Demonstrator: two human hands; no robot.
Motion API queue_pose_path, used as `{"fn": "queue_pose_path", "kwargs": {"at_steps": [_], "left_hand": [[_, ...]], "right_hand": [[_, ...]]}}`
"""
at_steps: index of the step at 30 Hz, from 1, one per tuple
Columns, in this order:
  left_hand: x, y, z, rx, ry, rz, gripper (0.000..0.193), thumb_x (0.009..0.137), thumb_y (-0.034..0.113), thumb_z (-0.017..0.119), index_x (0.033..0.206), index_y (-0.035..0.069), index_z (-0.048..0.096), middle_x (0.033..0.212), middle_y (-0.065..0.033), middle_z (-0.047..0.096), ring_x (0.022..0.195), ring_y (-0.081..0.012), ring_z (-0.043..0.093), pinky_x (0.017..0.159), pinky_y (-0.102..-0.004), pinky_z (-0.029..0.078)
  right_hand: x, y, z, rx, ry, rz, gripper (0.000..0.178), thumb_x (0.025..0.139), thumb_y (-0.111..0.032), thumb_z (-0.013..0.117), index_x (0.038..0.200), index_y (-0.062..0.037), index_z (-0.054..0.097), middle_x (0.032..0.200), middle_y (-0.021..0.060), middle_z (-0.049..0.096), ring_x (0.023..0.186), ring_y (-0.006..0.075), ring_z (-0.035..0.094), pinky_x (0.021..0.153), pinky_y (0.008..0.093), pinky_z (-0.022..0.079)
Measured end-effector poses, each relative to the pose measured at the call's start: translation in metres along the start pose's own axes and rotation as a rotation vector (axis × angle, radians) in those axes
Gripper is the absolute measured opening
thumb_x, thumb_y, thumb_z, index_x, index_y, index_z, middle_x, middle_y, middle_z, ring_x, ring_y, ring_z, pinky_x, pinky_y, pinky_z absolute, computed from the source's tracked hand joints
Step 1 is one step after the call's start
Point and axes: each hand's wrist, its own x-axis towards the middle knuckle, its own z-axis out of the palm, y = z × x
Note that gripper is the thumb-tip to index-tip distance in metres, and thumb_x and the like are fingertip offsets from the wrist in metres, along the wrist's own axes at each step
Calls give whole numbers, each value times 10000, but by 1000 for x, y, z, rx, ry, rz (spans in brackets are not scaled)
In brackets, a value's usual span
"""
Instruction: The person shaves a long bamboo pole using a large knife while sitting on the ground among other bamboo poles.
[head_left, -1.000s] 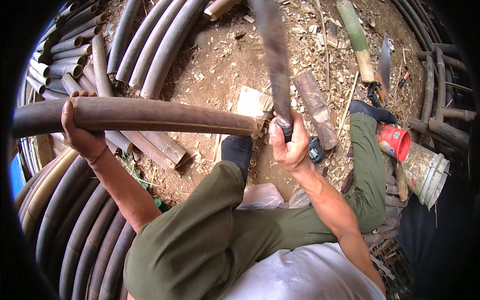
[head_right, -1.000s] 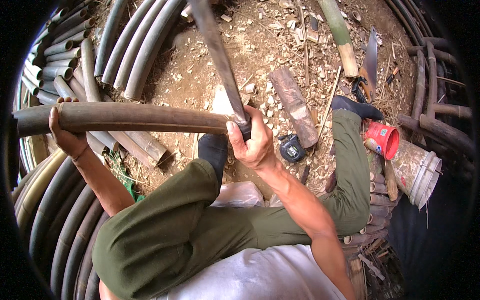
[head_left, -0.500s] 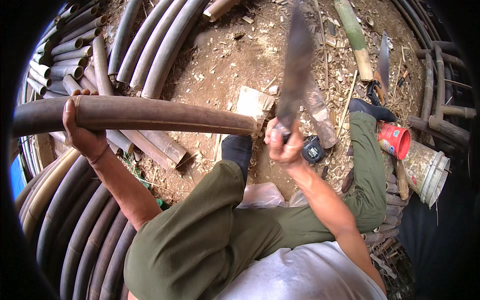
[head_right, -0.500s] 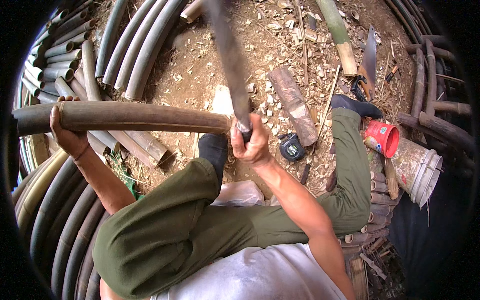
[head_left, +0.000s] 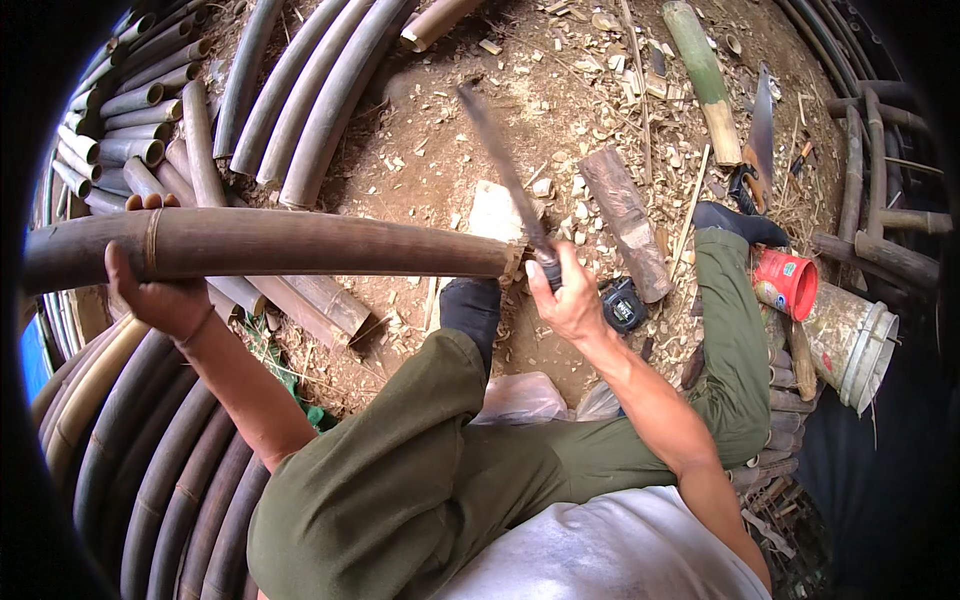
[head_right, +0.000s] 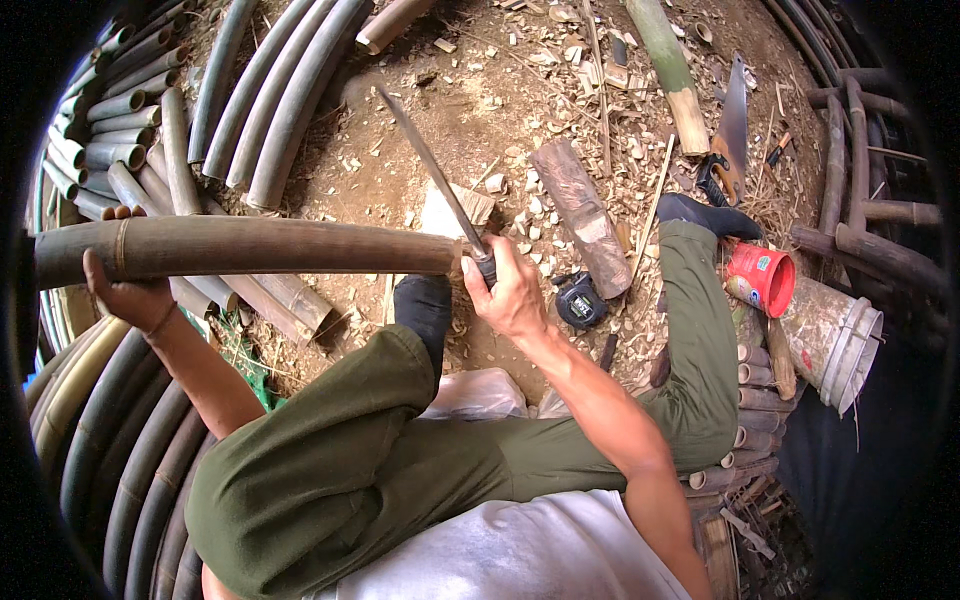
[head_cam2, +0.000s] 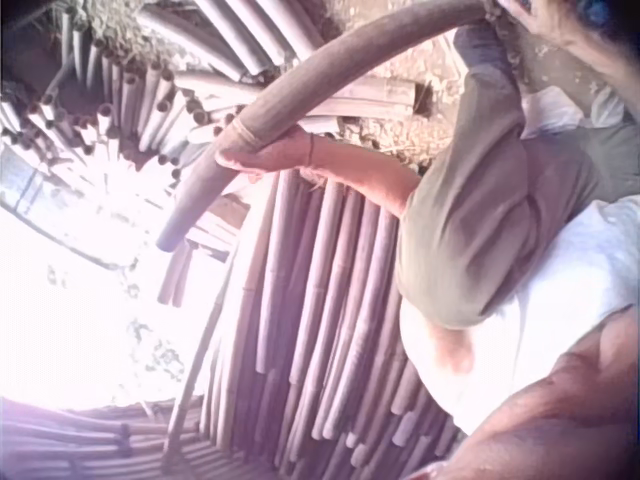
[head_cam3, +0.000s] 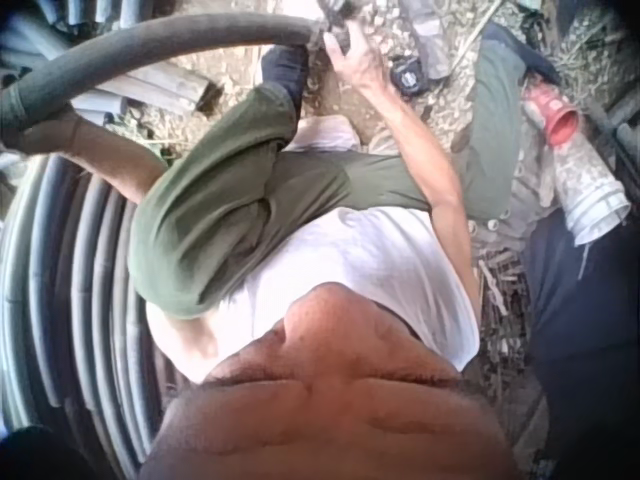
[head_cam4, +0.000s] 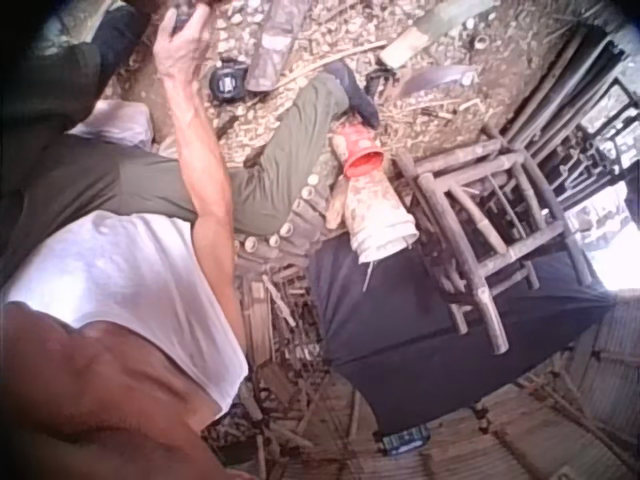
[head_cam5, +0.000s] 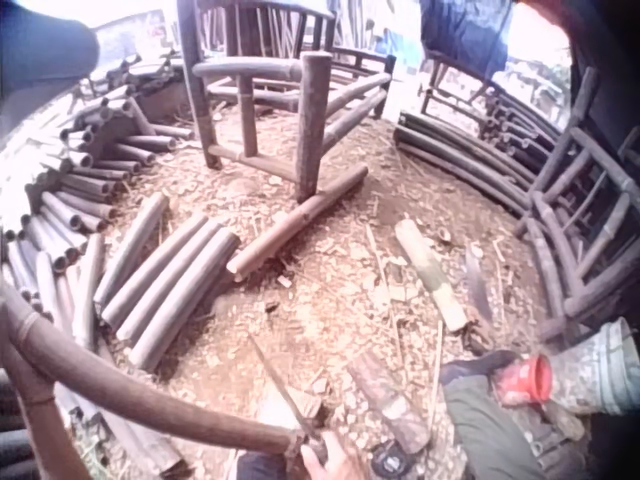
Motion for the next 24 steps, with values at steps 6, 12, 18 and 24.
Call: {"fn": "queue_pose_path", "kwargs": {"at_steps": [6,12,18,24], "left_hand": [[7,1,-2,140,107,-6,459,883,255,588,1182,-85,514,1088,-203,599,1021,-301,603,953,-412,459],[4,-1,14,206,111,-13,467,900,268,549,1216,-70,487,1088,-193,607,1024,-302,584,958,-407,434],[2,-3,15,185,112,-19,467,892,265,558,1200,-81,503,1070,-201,616,1005,-300,600,945,-400,447],[0,8,15,232,124,2,456,888,258,563,1194,-77,511,1073,-202,618,998,-299,605,948,-405,449]], "right_hand": [[3,-14,2,53,-15,-13,356,914,-267,594,1098,24,504,708,133,599,603,219,623,527,343,493],[2,4,16,32,147,-252,285,913,-217,581,1053,8,478,624,109,575,543,168,599,501,315,494],[-2,3,7,-81,-171,100,348,918,-324,584,1029,-1,516,695,205,607,651,274,649,562,380,500],[14,-50,2,388,220,-285,318,920,-209,590,1100,17,455,699,79,573,550,161,575,491,284,469]]}}
